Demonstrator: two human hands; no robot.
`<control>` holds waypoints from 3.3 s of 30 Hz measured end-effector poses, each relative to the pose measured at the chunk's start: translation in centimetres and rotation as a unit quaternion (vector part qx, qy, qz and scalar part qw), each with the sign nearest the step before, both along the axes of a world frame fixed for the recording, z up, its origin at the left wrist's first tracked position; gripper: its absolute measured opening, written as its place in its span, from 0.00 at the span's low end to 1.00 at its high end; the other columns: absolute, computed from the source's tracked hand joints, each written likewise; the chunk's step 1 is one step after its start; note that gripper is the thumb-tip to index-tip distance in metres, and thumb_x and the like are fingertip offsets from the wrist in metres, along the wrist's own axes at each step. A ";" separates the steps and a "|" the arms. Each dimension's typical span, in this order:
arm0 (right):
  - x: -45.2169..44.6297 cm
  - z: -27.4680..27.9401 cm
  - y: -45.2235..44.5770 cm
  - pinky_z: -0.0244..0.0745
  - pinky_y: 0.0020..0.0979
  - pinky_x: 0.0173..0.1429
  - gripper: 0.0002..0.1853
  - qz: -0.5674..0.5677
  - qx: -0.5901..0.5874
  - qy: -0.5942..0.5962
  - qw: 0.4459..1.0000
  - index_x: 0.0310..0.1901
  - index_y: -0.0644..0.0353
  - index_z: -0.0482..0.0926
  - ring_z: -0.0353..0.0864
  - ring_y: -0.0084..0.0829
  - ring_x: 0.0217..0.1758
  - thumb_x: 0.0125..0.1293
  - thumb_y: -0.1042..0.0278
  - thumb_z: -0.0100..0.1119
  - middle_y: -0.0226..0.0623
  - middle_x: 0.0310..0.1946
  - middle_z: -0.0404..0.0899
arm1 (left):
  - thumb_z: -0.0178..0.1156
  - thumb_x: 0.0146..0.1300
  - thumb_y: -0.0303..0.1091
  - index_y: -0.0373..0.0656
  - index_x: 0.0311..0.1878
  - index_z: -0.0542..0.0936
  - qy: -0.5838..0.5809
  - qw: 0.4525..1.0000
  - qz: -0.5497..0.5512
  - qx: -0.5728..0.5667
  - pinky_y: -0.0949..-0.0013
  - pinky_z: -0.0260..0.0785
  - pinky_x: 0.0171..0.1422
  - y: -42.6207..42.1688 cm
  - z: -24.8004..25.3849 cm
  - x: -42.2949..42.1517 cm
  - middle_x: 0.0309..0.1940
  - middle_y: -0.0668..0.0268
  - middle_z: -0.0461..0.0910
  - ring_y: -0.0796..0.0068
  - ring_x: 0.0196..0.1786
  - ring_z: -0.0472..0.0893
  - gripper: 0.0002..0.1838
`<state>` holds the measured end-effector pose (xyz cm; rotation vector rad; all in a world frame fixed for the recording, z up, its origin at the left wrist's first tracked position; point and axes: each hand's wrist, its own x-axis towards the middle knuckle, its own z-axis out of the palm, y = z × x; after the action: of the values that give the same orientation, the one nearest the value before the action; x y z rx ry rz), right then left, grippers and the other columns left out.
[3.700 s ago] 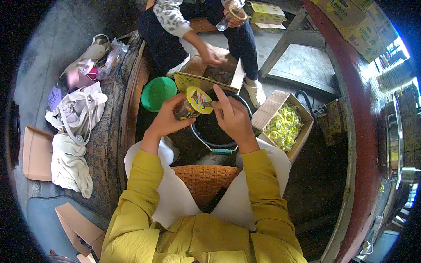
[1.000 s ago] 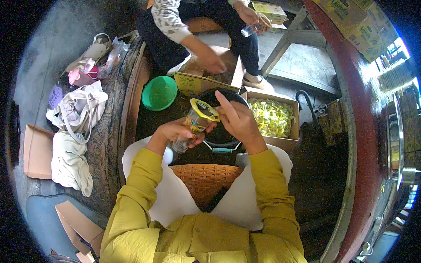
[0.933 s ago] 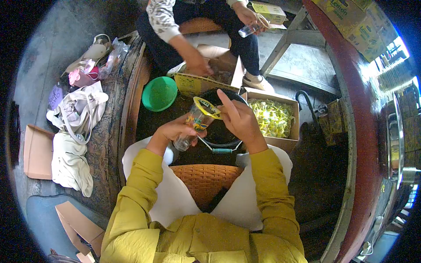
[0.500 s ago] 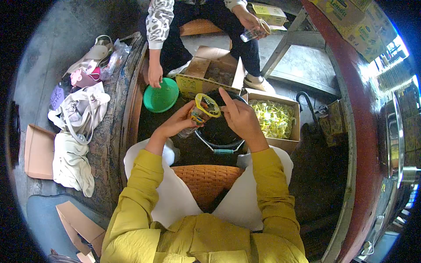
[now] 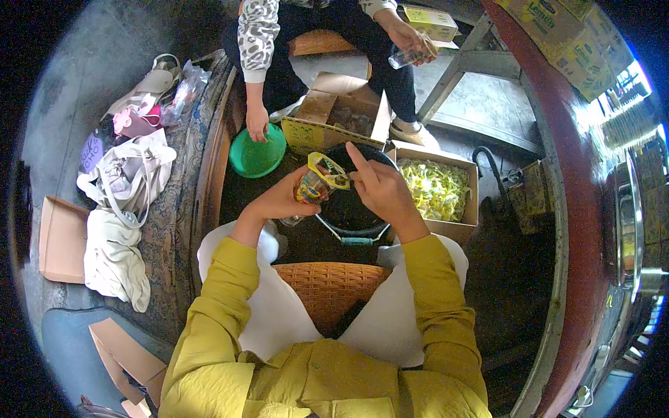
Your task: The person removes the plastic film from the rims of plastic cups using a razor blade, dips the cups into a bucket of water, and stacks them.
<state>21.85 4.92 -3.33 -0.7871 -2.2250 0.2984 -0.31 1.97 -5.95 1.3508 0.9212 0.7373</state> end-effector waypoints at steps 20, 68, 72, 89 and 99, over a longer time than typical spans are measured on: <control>0.3 0.4 0.0 0.75 0.30 0.32 0.36 0.011 -0.015 0.055 0.998 0.61 0.61 0.64 0.79 0.36 0.27 0.46 0.83 0.60 0.37 0.24 0.78 | 0.65 0.47 0.24 0.42 0.58 0.63 -0.082 0.987 -0.062 -0.127 0.75 0.72 0.38 -0.3 1.1 0.3 0.41 0.65 0.75 0.79 0.38 0.77 0.33; 0.6 0.9 -0.3 0.74 0.33 0.32 0.35 -0.009 0.001 0.006 1.000 0.62 0.61 0.62 0.78 0.37 0.26 0.47 0.82 0.58 0.40 0.23 0.78 | 0.65 0.45 0.22 0.42 0.53 0.67 0.020 0.998 0.004 0.054 0.76 0.67 0.45 -0.2 1.1 0.9 0.38 0.67 0.75 0.82 0.41 0.74 0.29; 0.5 1.0 -0.3 0.74 0.33 0.32 0.34 0.000 0.010 0.016 1.000 0.61 0.62 0.63 0.78 0.37 0.26 0.48 0.82 0.57 0.40 0.24 0.78 | 0.65 0.45 0.21 0.42 0.54 0.67 -0.036 0.999 -0.005 -0.018 0.75 0.68 0.45 -0.6 0.6 1.2 0.39 0.65 0.76 0.79 0.42 0.75 0.30; 0.7 1.6 -0.8 0.74 0.33 0.33 0.36 0.044 -0.004 0.038 0.998 0.61 0.61 0.64 0.78 0.38 0.28 0.45 0.82 0.59 0.41 0.25 0.78 | 0.62 0.47 0.31 0.39 0.55 0.65 -0.285 0.891 -0.238 -0.261 0.74 0.71 0.30 -1.4 0.0 2.1 0.29 0.65 0.72 0.77 0.29 0.75 0.30; 0.2 1.4 -0.7 0.74 0.31 0.31 0.23 0.045 0.076 0.077 0.993 0.45 0.64 0.76 0.77 0.34 0.27 0.42 0.83 0.60 0.38 0.24 0.76 | 0.60 0.47 0.33 0.36 0.51 0.64 -0.519 0.712 -0.301 -0.367 0.71 0.69 0.25 -2.6 -1.4 4.1 0.28 0.61 0.70 0.75 0.27 0.73 0.28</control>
<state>22.03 4.24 -1.98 -0.5649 -2.1133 0.2226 3.83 -0.60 -7.38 0.2915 -0.1972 0.4027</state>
